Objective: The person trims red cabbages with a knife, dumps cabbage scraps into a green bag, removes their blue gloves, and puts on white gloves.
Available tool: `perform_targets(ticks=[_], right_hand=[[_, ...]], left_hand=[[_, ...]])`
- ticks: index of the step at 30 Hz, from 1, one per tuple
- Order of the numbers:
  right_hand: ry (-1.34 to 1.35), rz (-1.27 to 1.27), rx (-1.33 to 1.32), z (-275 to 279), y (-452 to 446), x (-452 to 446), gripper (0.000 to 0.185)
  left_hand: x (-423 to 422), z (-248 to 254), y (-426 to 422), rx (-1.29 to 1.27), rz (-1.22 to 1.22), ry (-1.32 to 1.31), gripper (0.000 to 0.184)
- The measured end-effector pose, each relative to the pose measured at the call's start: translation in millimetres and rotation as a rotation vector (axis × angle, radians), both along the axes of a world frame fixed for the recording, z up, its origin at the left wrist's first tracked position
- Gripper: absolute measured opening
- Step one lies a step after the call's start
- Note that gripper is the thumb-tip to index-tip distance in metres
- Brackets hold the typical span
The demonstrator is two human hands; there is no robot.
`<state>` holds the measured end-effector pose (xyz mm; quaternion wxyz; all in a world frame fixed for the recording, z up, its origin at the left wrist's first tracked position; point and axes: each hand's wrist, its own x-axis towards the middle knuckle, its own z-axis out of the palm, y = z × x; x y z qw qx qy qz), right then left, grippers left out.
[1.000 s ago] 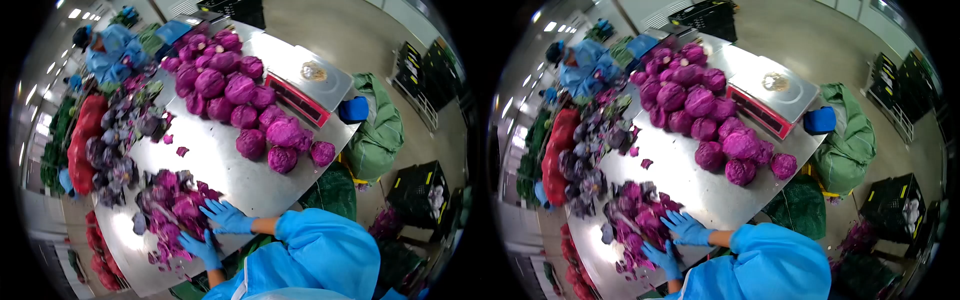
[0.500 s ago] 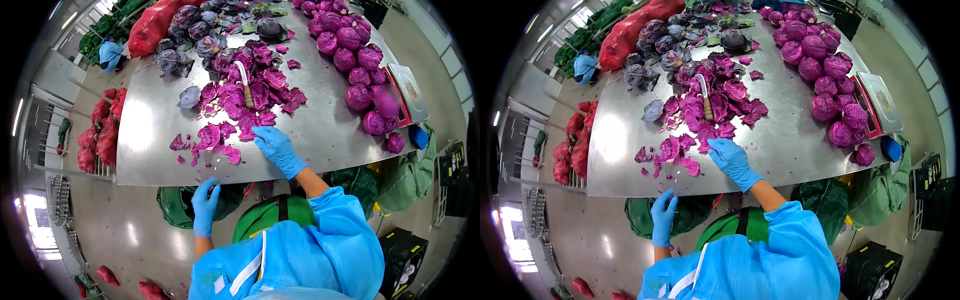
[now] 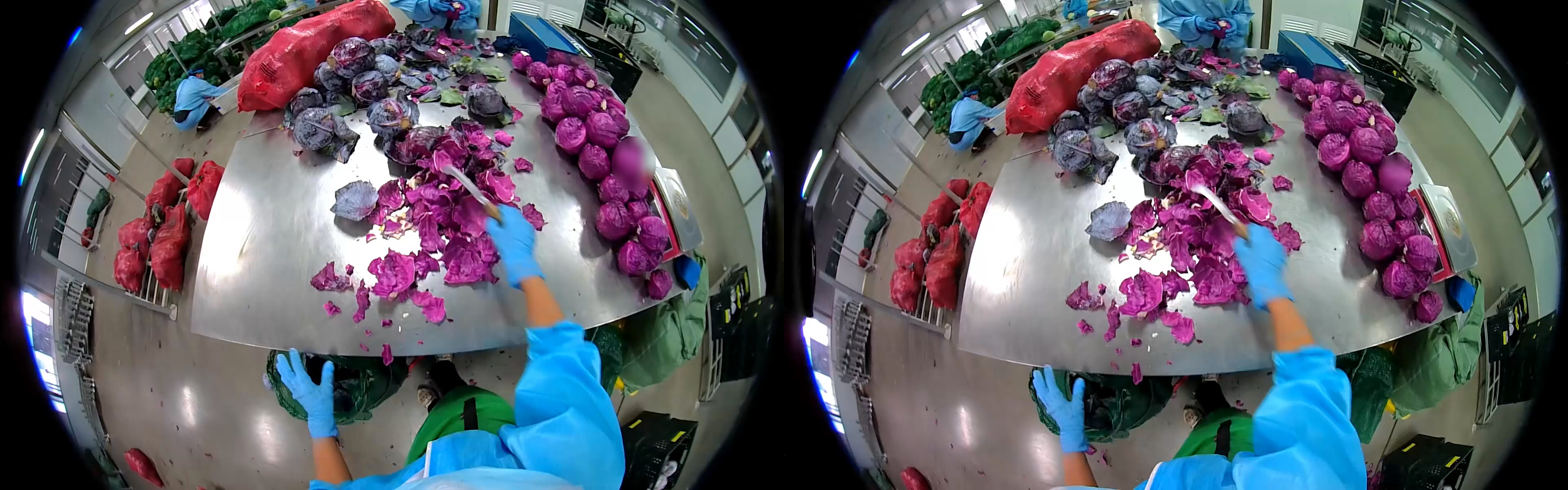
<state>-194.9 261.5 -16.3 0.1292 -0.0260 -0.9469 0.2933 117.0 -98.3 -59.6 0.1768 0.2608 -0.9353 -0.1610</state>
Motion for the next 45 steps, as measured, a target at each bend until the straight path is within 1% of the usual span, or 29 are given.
perform_targets(ticks=[1,2,5,6,8,11,13,16,17,18,19,20,21,22,23,24,25,27,29,31,33,35,37,38,39,42,43,44,45], right_hand=[[0.012,-0.004,-0.147,-6,31,12,0.03],[0.158,-0.059,-0.185,-19,56,25,0.031],[-0.191,-0.317,0.187,-34,126,55,0.057],[-0.118,-0.304,0.17,-35,129,73,0.064],[0.049,-0.288,0.138,-37,126,91,0.078],[0.071,-0.152,-0.288,-62,103,82,0.095],[0.109,-0.078,-0.323,-50,87,44,0.107],[0.06,0.049,-0.189,-70,92,-24,0.125],[0.033,0.069,-0.168,-71,84,-42,0.127],[-0.134,0.106,-0.193,-56,78,-53,0.126],[-0.151,0.127,-0.176,-60,71,-60,0.123],[-0.153,0.13,-0.205,-61,62,-64,0.117],[-0.165,0.123,-0.192,-66,53,-61,0.114],[-0.144,0.116,-0.213,-71,41,-56,0.115],[-0.096,0.088,-0.153,-79,19,-48,0.117],[-0.015,0.059,-0.203,-77,0,-44,0.117],[0.013,0.062,-0.185,-75,-15,-28,0.118],[0.064,0.003,-0.24,-69,-37,-2,0.11],[0.034,-0.053,-0.289,-72,-71,4,0.091],[0.066,-0.111,-0.332,-70,-103,31,0.078],[0.163,-0.151,-0.362,-74,-144,54,0.069],[0.23,-0.137,-0.331,-76,-171,78,0.063],[0.296,-0.091,-0.283,-83,-209,106,0.062],[0.273,-0.063,-0.4,-85,-227,122,0.067],[0.241,-0.062,-0.38,-82,-244,137,0.065],[0.209,-0.008,-0.637,-77,-293,180,0.063],[0.325,0.022,-0.586,-86,-307,192,0.063],[0.414,0.077,-0.619,-91,-319,206,0.063],[0.505,0.134,-0.646,-94,-327,220,0.063]], left_hand=[[-11,-13,-12,0.004,0.073,-0.059,0.08],[-24,-24,-23,0.046,0.093,-0.026,0.083],[-86,-41,-23,-0.006,0.12,-0.039,0.088],[-114,-35,-11,-0.109,0.122,-0.146,0.089],[-172,-32,6,-0.031,-0.01,-0.06,0.09],[-274,-39,28,0.144,-0.296,0.274,0.09],[-344,-20,50,0.304,-0.365,0.32,0.095],[-435,-2,73,0.195,-0.725,0.243,0.107],[-464,11,91,0.186,-0.847,0.186,0.109],[-493,3,101,0.13,-0.866,0.157,0.11],[-513,-12,108,0.086,-0.879,0.108,0.111],[-526,-10,117,0.165,-0.909,0.031,0.111],[-545,-24,113,0.038,-0.926,-0.004,0.106],[-554,-25,110,-0.021,-0.982,-0.012,0.084],[-551,-18,106,-0.061,-1.061,-0.022,0.067],[-553,-11,100,0.31,-1.095,-0.096,0.052],[-546,-16,85,0.366,-1.067,-0.204,0.043],[-482,9,92,0.743,-1.025,-0.226,0.038],[-449,1,54,0.856,-0.974,-0.251,0.038],[-429,-36,-21,0.584,-1.122,-0.088,0.041],[-370,-39,-56,0.694,-0.973,0.0,0.041],[-329,-40,-88,0.626,-0.85,-0.022,0.043],[-279,-42,-116,0.778,-0.862,0.067,0.047],[-258,-44,-127,0.85,-0.868,0.123,0.05],[-236,-46,-139,0.653,-0.838,0.227,0.042],[-172,-41,-163,0.539,-0.76,0.324,0.039],[-151,-32,-165,0.542,-0.753,0.358,0.038],[-128,-35,-178,0.315,-0.708,0.37,0.033],[-108,-37,-183,0.296,-0.696,0.439,0.028]])
